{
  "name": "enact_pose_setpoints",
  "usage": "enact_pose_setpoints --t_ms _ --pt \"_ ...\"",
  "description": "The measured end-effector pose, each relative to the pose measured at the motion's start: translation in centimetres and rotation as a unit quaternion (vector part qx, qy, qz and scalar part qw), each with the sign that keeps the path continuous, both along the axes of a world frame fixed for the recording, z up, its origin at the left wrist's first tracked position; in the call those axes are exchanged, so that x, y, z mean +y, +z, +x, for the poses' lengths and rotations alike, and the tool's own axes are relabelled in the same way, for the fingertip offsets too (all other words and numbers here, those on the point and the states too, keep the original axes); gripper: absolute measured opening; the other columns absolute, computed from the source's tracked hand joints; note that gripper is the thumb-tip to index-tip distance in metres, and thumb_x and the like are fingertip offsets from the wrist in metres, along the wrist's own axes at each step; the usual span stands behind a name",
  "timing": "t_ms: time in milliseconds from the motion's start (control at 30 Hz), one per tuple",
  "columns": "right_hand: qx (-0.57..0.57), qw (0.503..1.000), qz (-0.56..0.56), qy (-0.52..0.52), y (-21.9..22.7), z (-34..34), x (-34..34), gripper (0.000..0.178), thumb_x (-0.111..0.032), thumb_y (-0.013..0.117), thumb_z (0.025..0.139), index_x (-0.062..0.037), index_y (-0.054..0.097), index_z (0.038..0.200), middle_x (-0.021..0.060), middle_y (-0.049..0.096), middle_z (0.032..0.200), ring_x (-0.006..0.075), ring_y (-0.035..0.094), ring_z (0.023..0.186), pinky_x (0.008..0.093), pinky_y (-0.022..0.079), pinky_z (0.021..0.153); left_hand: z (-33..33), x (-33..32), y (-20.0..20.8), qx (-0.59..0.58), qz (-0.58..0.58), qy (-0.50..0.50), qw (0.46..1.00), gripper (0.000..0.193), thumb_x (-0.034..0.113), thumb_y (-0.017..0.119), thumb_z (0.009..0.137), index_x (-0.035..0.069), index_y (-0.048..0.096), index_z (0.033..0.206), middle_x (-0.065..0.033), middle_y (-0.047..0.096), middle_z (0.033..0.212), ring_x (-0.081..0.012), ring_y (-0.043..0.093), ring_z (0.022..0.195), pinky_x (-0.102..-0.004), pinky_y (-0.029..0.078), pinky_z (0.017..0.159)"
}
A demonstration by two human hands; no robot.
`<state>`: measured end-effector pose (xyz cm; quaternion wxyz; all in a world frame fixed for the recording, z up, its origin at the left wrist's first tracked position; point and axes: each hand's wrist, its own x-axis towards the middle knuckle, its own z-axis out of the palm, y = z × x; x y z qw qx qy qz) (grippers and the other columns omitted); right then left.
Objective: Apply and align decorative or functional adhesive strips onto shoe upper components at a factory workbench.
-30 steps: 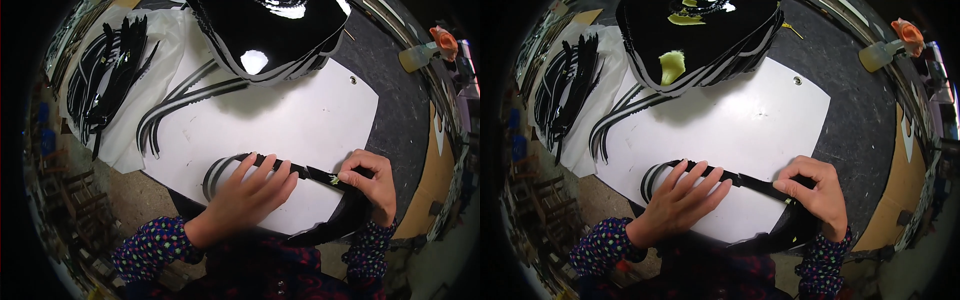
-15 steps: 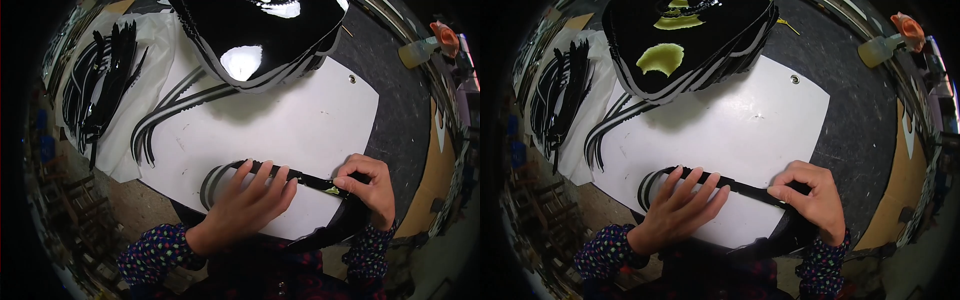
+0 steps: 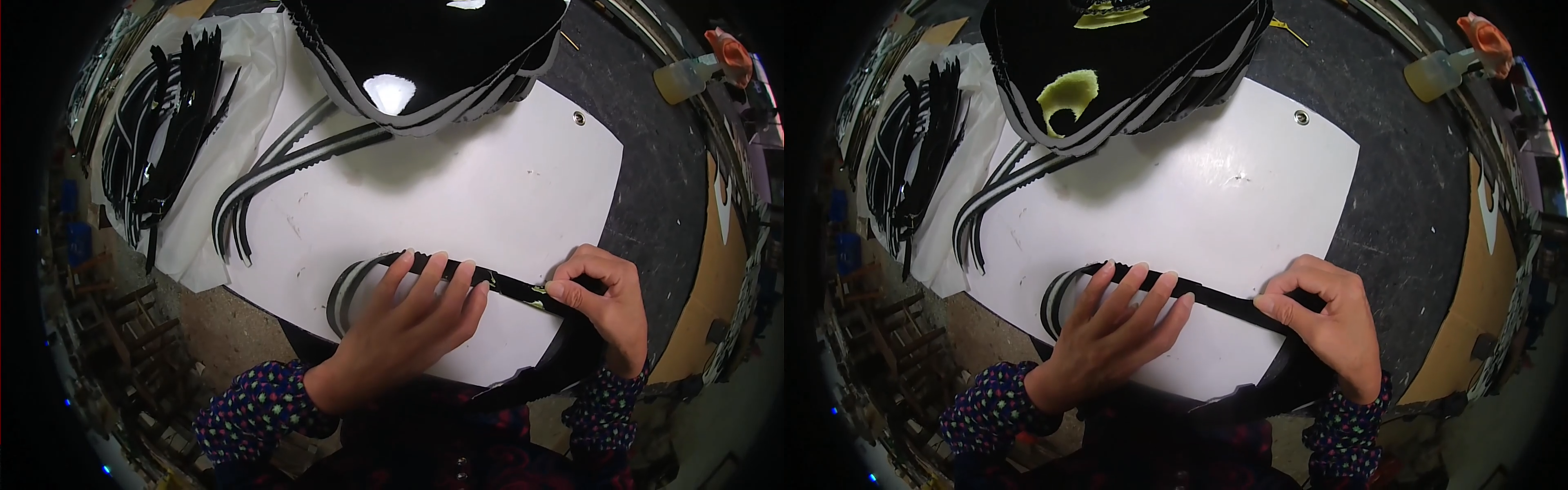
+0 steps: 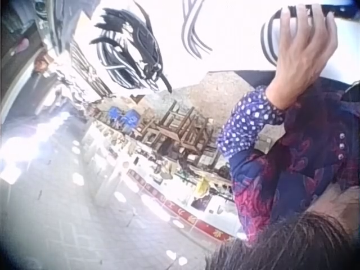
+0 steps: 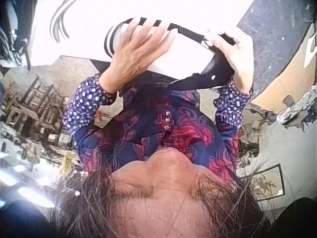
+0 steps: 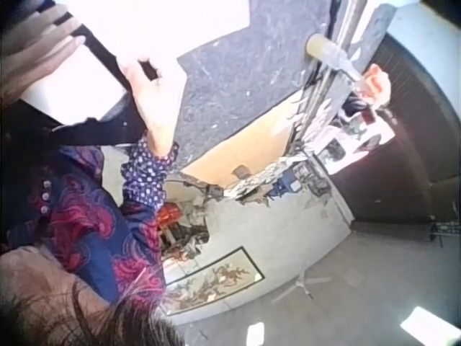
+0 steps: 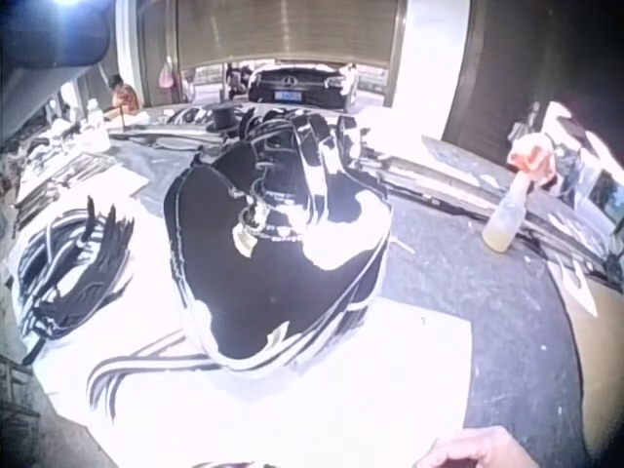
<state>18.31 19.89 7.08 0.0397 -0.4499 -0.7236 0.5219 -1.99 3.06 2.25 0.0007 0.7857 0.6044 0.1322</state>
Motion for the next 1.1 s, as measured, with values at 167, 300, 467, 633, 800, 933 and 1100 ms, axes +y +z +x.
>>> enact_pose_setpoints --t_ms 167,300,467,633,800,933,1100 --pt "-0.004 1.000 0.011 0.006 0.00 -0.07 -0.05 0.012 -0.010 0.078 0.079 0.0010 0.071 0.080 0.0055 0.063 0.073 0.0139 0.058 0.070 0.0280 0.043 0.066 0.00 -0.01 0.00 0.001 -0.002 0.001 1.000 0.035 0.014 0.059 0.092 0.014 0.060 0.127 -0.0095 0.053 0.136 -0.0283 0.049 0.126 -0.0483 0.039 0.108" --pt "0.003 1.000 0.016 0.010 -0.14 0.09 0.03 0.012 -0.010 0.078 0.079 0.0004 0.072 0.080 0.0051 0.064 0.074 0.0129 0.059 0.071 0.0274 0.044 0.067 0.08 -0.05 0.00 -0.002 -0.005 0.003 1.000 0.036 0.013 0.060 0.092 0.014 0.060 0.128 -0.0099 0.052 0.137 -0.0284 0.049 0.126 -0.0485 0.040 0.107" --pt "0.040 0.998 -0.056 -0.007 -0.11 0.71 0.76 0.012 -0.010 0.079 0.080 0.0005 0.072 0.081 0.0039 0.066 0.076 0.0116 0.060 0.072 0.0257 0.044 0.068 0.11 -0.08 -0.06 -0.003 0.002 0.003 1.000 0.036 0.013 0.060 0.091 0.014 0.060 0.127 -0.0099 0.052 0.137 -0.0284 0.048 0.126 -0.0479 0.040 0.107" --pt "0.037 0.997 -0.061 -0.013 -0.03 0.51 0.49 0.013 -0.010 0.080 0.080 0.0005 0.072 0.081 0.0036 0.066 0.076 0.0109 0.060 0.072 0.0252 0.044 0.068 0.05 -0.19 -0.29 -0.002 0.012 0.006 1.000 0.035 0.014 0.060 0.091 0.014 0.060 0.127 -0.0094 0.052 0.137 -0.0279 0.048 0.126 -0.0470 0.039 0.108" --pt "0.023 0.998 -0.053 -0.016 0.20 0.33 0.23 0.013 -0.011 0.080 0.079 -0.0003 0.072 0.081 0.0034 0.066 0.075 0.0113 0.060 0.073 0.0250 0.044 0.069 0.14 -0.17 -0.34 -0.005 0.015 0.008 1.000 0.033 0.013 0.059 0.093 0.015 0.061 0.125 -0.0085 0.052 0.137 -0.0264 0.048 0.126 -0.0468 0.039 0.108" --pt "0.042 0.999 -0.034 -0.001 -0.27 0.42 0.17 0.013 -0.010 0.080 0.079 -0.0005 0.072 0.080 0.0032 0.065 0.074 0.0116 0.059 0.072 0.0251 0.043 0.068 0.19 -0.16 -0.22 -0.011 0.008 0.013 1.000 0.033 0.014 0.060 0.092 0.016 0.061 0.125 -0.0084 0.052 0.136 -0.0261 0.049 0.126 -0.0465 0.039 0.108" --pt "0.033 0.999 -0.013 0.007 -0.62 0.35 0.03 0.011 -0.008 0.080 0.078 -0.0003 0.072 0.080 0.0029 0.063 0.073 0.0114 0.058 0.072 0.0255 0.042 0.067 0.22 -0.19 -0.39 -0.013 0.013 0.015 1.000 0.034 0.015 0.060 0.092 0.016 0.062 0.125 -0.0077 0.052 0.136 -0.0252 0.049 0.126 -0.0460 0.039 0.109"
